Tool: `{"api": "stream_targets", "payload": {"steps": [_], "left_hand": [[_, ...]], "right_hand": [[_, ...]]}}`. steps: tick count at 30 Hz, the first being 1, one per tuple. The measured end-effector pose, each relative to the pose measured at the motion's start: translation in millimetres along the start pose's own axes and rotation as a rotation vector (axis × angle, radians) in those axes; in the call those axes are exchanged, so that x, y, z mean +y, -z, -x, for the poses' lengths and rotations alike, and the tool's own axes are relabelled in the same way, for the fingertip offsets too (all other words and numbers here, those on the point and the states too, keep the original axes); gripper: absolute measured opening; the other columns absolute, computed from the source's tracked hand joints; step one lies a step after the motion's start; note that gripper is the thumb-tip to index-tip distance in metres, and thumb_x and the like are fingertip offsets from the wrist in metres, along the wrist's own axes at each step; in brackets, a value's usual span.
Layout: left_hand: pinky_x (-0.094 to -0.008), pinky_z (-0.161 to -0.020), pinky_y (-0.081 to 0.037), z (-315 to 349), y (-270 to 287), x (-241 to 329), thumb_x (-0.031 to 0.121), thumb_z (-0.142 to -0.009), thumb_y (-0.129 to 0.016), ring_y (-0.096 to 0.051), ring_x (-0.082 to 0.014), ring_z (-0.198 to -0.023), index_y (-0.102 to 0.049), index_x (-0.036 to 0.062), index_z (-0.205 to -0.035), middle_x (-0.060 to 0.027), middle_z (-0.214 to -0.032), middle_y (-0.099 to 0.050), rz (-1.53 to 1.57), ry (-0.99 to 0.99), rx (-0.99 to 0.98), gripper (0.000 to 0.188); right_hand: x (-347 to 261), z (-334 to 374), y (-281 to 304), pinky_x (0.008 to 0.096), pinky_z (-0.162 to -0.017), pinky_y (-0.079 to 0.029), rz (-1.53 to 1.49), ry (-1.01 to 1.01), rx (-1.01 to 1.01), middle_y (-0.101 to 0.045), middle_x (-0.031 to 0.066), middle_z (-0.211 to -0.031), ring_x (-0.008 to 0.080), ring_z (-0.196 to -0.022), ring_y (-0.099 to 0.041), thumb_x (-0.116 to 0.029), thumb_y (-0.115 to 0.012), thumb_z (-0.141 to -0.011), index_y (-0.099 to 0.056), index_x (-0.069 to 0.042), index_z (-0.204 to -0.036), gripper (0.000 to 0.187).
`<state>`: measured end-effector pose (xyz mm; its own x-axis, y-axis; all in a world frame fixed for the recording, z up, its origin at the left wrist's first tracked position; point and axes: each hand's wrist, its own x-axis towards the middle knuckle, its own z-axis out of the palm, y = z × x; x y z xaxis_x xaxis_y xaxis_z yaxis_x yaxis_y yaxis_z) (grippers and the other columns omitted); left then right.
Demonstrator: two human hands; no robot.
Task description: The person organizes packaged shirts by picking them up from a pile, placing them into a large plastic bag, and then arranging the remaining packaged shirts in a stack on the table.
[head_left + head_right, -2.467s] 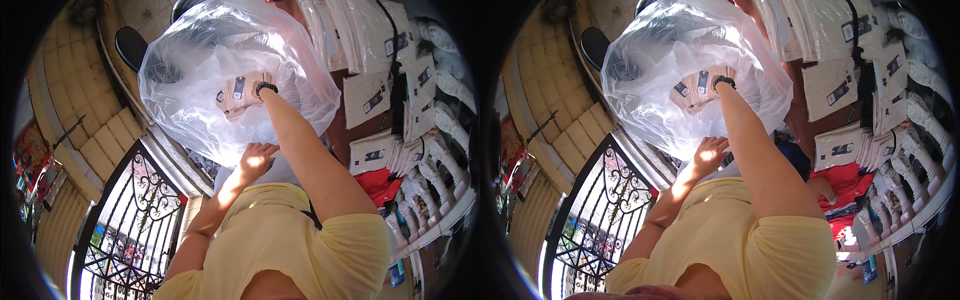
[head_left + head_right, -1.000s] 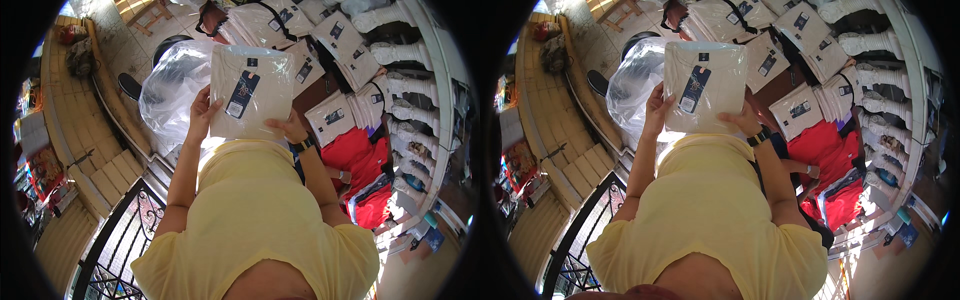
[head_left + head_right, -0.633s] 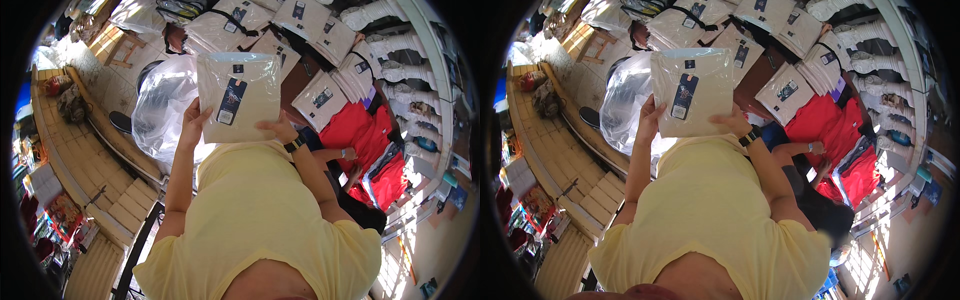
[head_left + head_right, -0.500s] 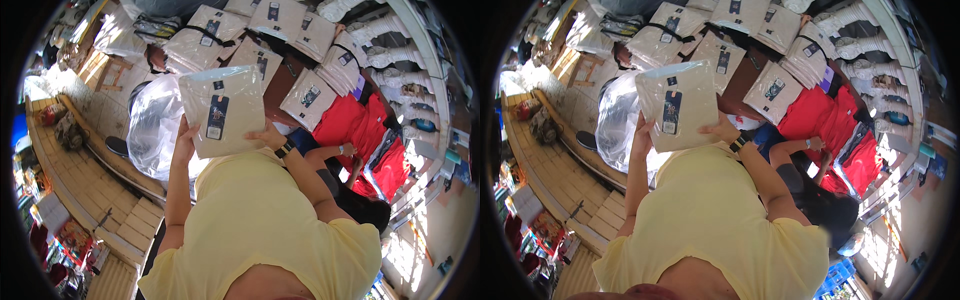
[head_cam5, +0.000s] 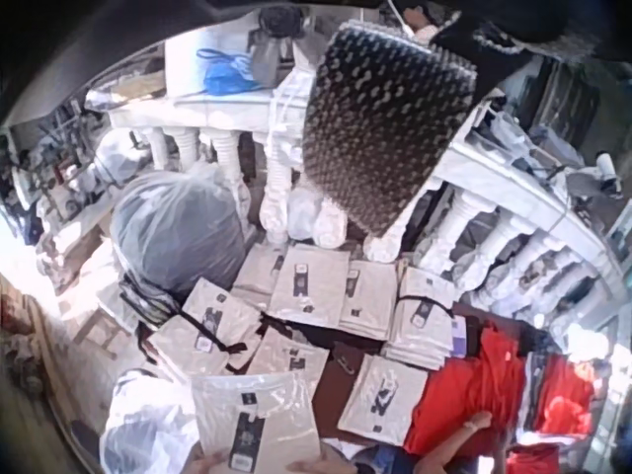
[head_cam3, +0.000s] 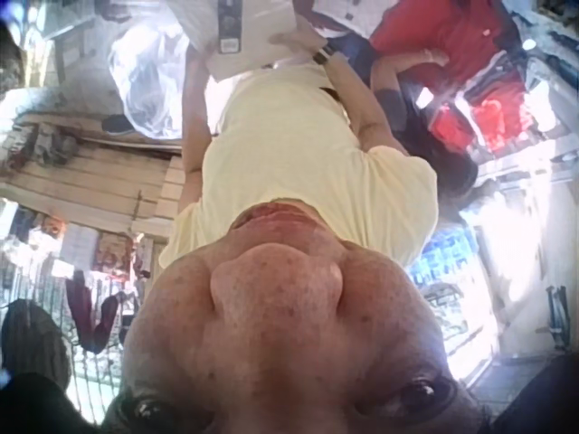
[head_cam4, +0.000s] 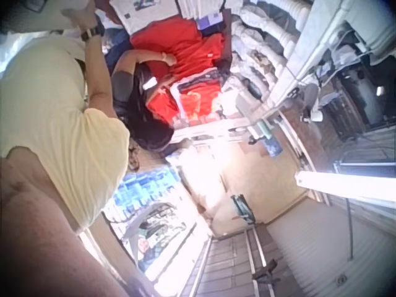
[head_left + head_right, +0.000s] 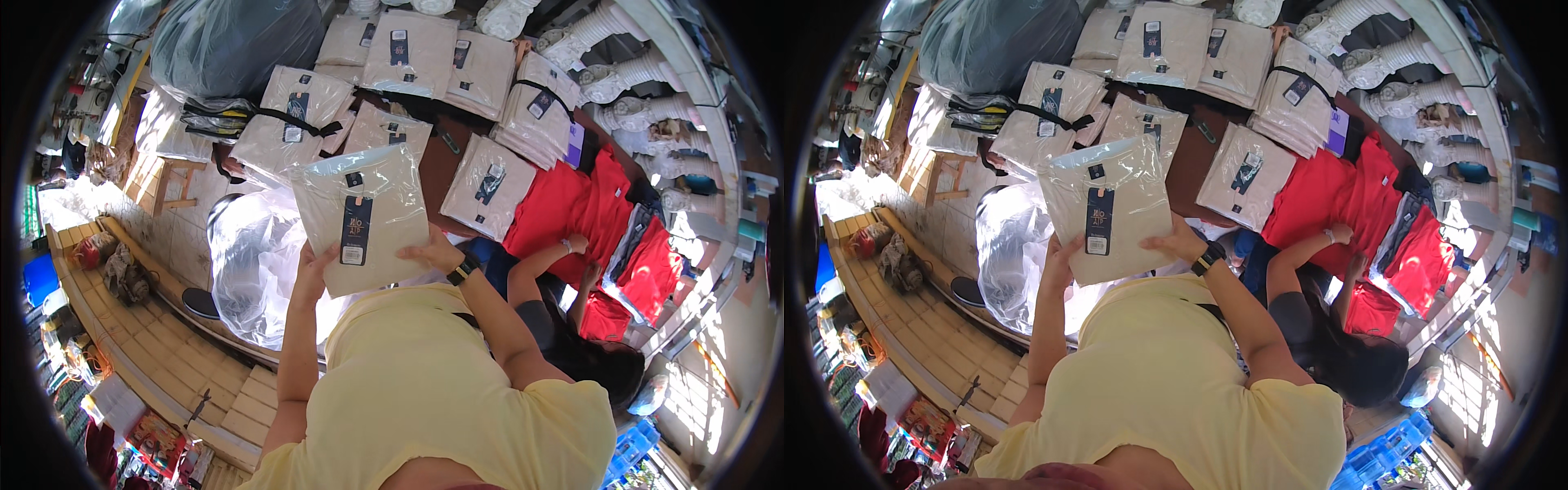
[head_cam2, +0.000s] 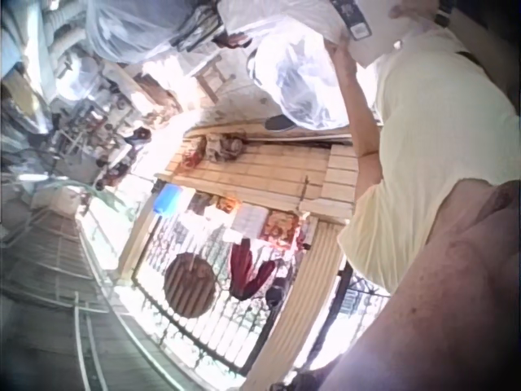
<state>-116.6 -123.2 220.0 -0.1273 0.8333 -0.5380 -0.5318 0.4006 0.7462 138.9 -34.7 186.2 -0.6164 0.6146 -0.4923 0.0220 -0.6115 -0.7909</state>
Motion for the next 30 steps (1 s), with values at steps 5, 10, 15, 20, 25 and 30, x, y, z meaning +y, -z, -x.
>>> {"api": "stream_targets", "payload": {"steps": [5,10,15,20,25,30], "left_hand": [[-0.0312,-0.084,-0.051,-27.8,-16.4,-5.2,0.009,-0.089,-0.062,-0.064,-0.0187,-0.097,-0.050,-0.0021,-0.124,-0.0118,-0.112,-0.064,-0.043,-0.002,0.050,0.038],[-0.0313,-0.085,-0.050,-41.5,-16.2,-15.6,0.006,-0.090,-0.060,-0.062,-0.0186,-0.099,-0.049,-0.0021,-0.123,-0.0116,-0.113,-0.063,-0.090,0.017,0.131,0.036],[-0.0316,-0.086,-0.050,-57.9,-7.7,-26.9,0.004,-0.088,-0.061,-0.061,-0.0181,-0.099,-0.050,-0.0020,-0.122,-0.0112,-0.114,-0.062,-0.161,0.039,0.178,0.036],[-0.0315,-0.083,-0.050,-64.2,-8.5,-26.6,0.004,-0.087,-0.063,-0.063,-0.0193,-0.097,-0.049,-0.0029,-0.124,-0.0116,-0.113,-0.063,-0.206,0.053,0.129,0.040],[-0.0314,-0.083,-0.051,-62.5,-9.7,-30.2,0.004,-0.086,-0.064,-0.063,-0.0194,-0.097,-0.048,-0.0030,-0.125,-0.0118,-0.113,-0.063,-0.216,0.072,0.148,0.042],[-0.0307,-0.086,-0.049,-62.9,-18.9,-33.9,0.005,-0.087,-0.063,-0.062,-0.0176,-0.098,-0.050,-0.0011,-0.125,-0.0101,-0.112,-0.063,-0.229,0.087,0.130,0.041]], "right_hand": [[-2.0,-9.5,25.4,0.0331,-0.098,-0.043,0.139,0.044,0.032,-0.056,0.0119,-0.125,0.0174,-0.114,-0.053,-0.019,-0.081,-0.074,-0.041,-0.001,-0.134,0.075],[38.8,-16.7,61.2,0.0382,-0.096,-0.045,0.445,-0.209,0.293,-0.054,0.0206,-0.124,0.0296,-0.112,-0.055,-0.044,-0.074,-0.077,-0.037,-0.003,-0.139,0.083],[71.6,-13.6,117.8,0.0506,-0.102,-0.038,1.067,-0.286,0.751,-0.030,0.0192,-0.146,0.0446,-0.127,-0.038,-0.037,-0.075,-0.073,-0.042,-0.017,-0.140,0.077],[91.9,-9.9,158.8,0.0554,-0.107,-0.029,1.219,-0.345,0.813,-0.015,0.0114,-0.153,0.0439,-0.136,-0.023,-0.035,-0.077,-0.069,-0.044,-0.026,-0.139,0.077],[96.3,-14.4,155.9,0.0581,-0.108,-0.026,1.221,-0.340,0.795,-0.012,0.0102,-0.154,0.0417,-0.138,-0.020,-0.034,-0.078,-0.068,-0.046,-0.027,-0.137,0.077],[98.5,-13.9,160.2,0.0595,-0.108,-0.025,1.183,-0.341,0.788,-0.010,0.0097,-0.154,0.0411,-0.139,-0.019,-0.034,-0.078,-0.068,-0.047,-0.027,-0.137,0.076]]}}
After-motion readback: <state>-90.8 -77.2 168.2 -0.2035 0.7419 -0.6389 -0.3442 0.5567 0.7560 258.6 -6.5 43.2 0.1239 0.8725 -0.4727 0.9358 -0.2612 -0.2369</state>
